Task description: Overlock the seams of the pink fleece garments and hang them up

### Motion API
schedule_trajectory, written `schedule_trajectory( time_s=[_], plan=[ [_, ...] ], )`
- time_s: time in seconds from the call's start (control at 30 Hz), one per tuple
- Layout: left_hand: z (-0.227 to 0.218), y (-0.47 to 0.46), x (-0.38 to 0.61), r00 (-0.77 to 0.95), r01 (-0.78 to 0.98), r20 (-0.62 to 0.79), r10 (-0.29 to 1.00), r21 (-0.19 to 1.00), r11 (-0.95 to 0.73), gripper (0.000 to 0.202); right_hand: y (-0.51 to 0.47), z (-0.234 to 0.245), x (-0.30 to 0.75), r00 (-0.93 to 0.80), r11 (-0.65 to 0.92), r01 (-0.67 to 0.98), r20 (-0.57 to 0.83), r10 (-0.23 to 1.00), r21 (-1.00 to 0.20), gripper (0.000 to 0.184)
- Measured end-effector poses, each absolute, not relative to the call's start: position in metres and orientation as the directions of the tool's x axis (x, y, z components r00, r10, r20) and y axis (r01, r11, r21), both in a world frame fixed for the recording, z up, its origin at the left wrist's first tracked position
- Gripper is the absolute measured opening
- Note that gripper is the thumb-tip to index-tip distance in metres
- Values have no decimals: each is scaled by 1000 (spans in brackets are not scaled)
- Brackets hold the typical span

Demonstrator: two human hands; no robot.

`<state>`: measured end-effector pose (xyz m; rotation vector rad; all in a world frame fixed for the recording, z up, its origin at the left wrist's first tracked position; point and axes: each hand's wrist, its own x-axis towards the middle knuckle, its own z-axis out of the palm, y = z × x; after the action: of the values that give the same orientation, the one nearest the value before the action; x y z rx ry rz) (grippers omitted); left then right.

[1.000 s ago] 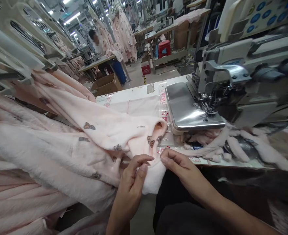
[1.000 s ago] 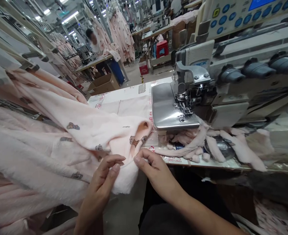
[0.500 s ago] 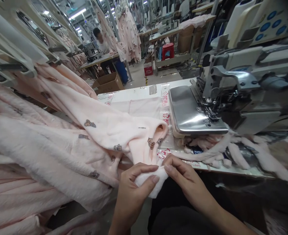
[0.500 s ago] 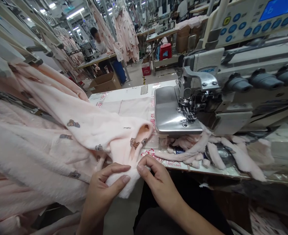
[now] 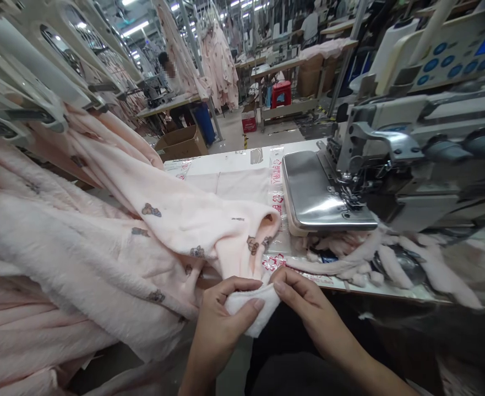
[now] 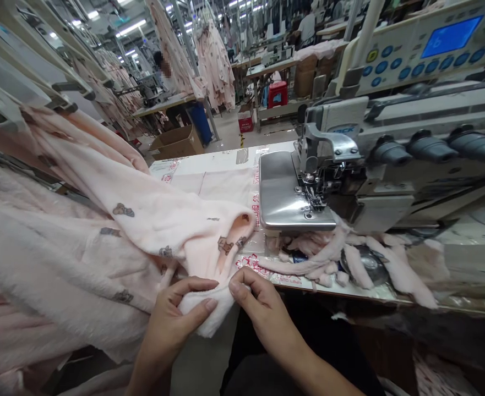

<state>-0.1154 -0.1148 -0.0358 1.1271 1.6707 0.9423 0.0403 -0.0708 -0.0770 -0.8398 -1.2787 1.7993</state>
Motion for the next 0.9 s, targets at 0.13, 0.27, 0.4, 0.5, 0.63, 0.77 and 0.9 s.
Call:
schedule_trajectory(
  time_s=[0.13, 0.27, 0.4, 0.5, 0.63, 0.77, 0.9],
  plan=[
    [-35, -114, -116, -191, 217, -264, 945, 928, 303, 24, -72, -76, 39, -497, -243, -213, -109, 861, -946, 32],
    [-37, -113, -117, -194, 158, -271, 943, 940, 302, 25, -72, -74, 38, -500, -262, -208, -128, 857, -942, 33],
    [-42, -112, -114, -262, 20, -280, 924, 955, 295, 24, -71, -71, 37, -518, -284, -204, -143, 844, -937, 34],
    [-46, -113, -111, -334, -127, -284, 899, 958, 256, 24, -71, -67, 37, -537, -305, -214, -150, 830, -928, 35],
    [-48, -113, -113, -300, -214, -336, 893, 936, 281, 29, -72, -63, 38, -569, -325, -220, -150, 809, -920, 35],
    [-49, -111, -116, -260, -245, -332, 907, 931, 270, 29, -72, -61, 39, -580, -327, -223, -145, 802, -918, 32],
    [-48, -113, -115, -272, -266, -320, 908, 932, 248, 27, -72, -61, 40, -600, -347, -241, -142, 787, -906, 27]
  ],
)
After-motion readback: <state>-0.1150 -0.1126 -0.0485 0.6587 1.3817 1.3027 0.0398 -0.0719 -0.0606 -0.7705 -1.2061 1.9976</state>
